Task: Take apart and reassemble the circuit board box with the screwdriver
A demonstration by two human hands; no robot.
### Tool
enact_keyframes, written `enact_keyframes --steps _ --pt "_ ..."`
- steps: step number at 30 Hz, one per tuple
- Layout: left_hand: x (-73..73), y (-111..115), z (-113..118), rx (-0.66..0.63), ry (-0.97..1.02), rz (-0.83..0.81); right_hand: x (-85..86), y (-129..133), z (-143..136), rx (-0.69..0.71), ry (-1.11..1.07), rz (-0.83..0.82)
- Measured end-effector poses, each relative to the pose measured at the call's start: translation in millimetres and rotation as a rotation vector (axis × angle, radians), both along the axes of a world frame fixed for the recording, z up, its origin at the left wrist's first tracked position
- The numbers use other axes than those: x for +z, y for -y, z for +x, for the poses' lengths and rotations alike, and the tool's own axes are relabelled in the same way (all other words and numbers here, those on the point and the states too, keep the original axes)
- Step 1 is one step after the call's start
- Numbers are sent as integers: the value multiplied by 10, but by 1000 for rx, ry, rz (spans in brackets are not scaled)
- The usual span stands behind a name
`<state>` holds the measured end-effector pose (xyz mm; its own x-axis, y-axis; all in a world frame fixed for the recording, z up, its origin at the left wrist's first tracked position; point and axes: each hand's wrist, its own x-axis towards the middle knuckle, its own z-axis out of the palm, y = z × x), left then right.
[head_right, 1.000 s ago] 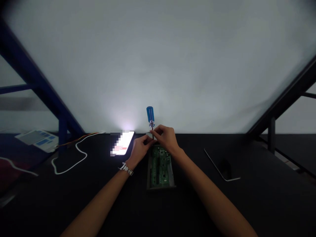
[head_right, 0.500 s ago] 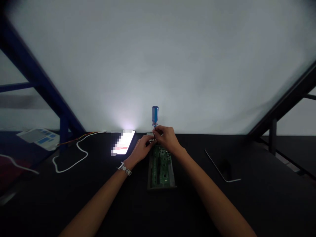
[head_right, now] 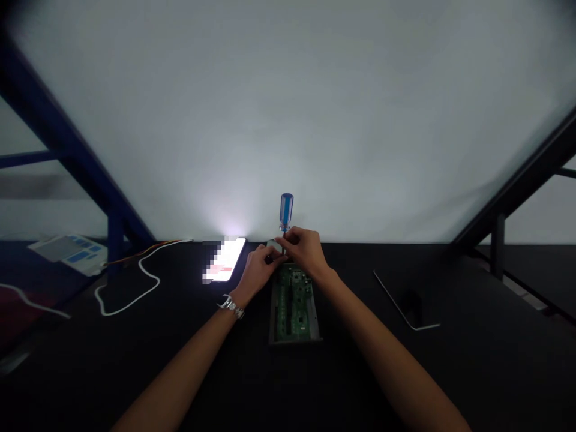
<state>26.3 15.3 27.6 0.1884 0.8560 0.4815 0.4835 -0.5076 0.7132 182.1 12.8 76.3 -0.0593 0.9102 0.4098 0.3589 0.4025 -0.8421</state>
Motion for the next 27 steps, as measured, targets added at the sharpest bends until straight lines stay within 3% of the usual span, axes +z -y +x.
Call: enact_keyframes --steps 5,9,11,16,18,27 --pt "-33 -5 -32 -102 -37 31 17 -20 52 129 88 -13" --pt "-50 0 -58 -146 -46 36 10 -32 65 252 26 -90" --pt "-47 7 -54 -107 -37 18 -7 -29 54 236 14 -111" --pt "-45 18 -7 -10 9 -3 -47 -19 20 -11 63 9" --pt "-53 21 10 8 10 3 -50 -20 13 -37 46 3" --pt "-76 -2 -54 -126 -46 4 51 13 13 175 182 -16"
